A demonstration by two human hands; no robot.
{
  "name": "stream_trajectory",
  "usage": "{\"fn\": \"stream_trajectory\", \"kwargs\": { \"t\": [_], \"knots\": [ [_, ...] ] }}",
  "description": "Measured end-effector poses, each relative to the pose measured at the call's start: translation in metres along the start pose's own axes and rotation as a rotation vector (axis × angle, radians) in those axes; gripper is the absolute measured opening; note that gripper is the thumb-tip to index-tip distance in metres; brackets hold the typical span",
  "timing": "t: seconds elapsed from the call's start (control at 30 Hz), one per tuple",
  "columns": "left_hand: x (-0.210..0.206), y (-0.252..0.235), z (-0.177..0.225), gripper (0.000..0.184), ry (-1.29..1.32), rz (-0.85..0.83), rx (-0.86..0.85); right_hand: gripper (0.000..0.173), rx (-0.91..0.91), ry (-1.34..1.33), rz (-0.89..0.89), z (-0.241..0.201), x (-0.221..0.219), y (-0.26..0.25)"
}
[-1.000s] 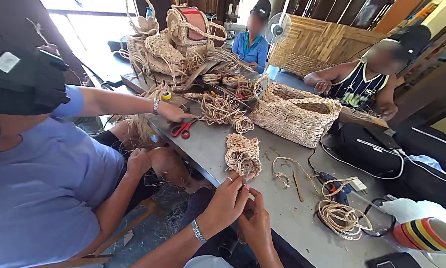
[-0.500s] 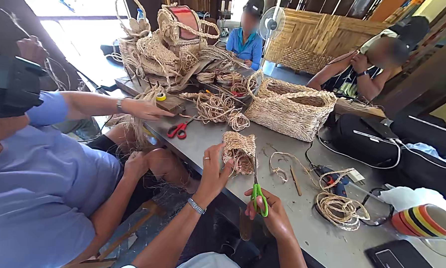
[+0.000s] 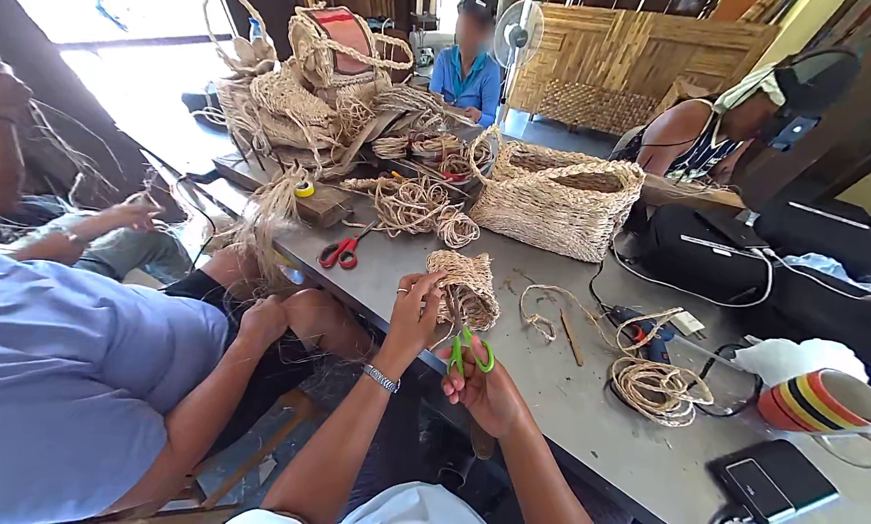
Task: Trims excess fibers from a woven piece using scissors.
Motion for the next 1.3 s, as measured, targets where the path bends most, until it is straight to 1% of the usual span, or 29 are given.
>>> {"fn": "stream_trajectory", "kwargs": {
  "t": [0.2, 0.43, 0.6, 0.77, 0.97, 1.3],
  "knots": [
    [-0.002, 0.004, 0.0, 0.037, -0.003, 0.013, -0.02, 0.06, 0.01, -0.085, 0.08, -0.003, -0.006, -0.016],
    [0.001, 0.006, 0.001, 0.036, 0.008, -0.011, -0.018, 0.059, 0.002, -0.176, 0.112, -0.007, -0.013, -0.027],
    [0.003, 0.006, 0.002, 0.034, 0.022, -0.027, -0.005, 0.059, -0.036, -0.211, 0.126, -0.007, -0.014, -0.033],
    [0.004, 0.007, 0.002, 0.033, 0.037, -0.049, 0.006, 0.059, -0.05, -0.247, 0.114, -0.004, -0.015, -0.029],
    [0.001, 0.007, 0.003, 0.034, 0.032, -0.035, -0.032, 0.046, -0.011, -0.215, 0.16, 0.001, -0.011, -0.02],
    [-0.004, 0.01, 0.003, 0.035, -0.001, -0.006, -0.043, 0.046, 0.064, -0.17, 0.178, 0.002, -0.009, -0.005]
  ]
}}
Point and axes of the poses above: each hand's wrist, its own y-axis away from the middle knuckle, its own x-axis out of the back of the hand, z = x × y, the point moved 7 cm from there along -y, towards the middle knuckle, and after that the axes turned 9 degrees about x, right-handed, at the moved point
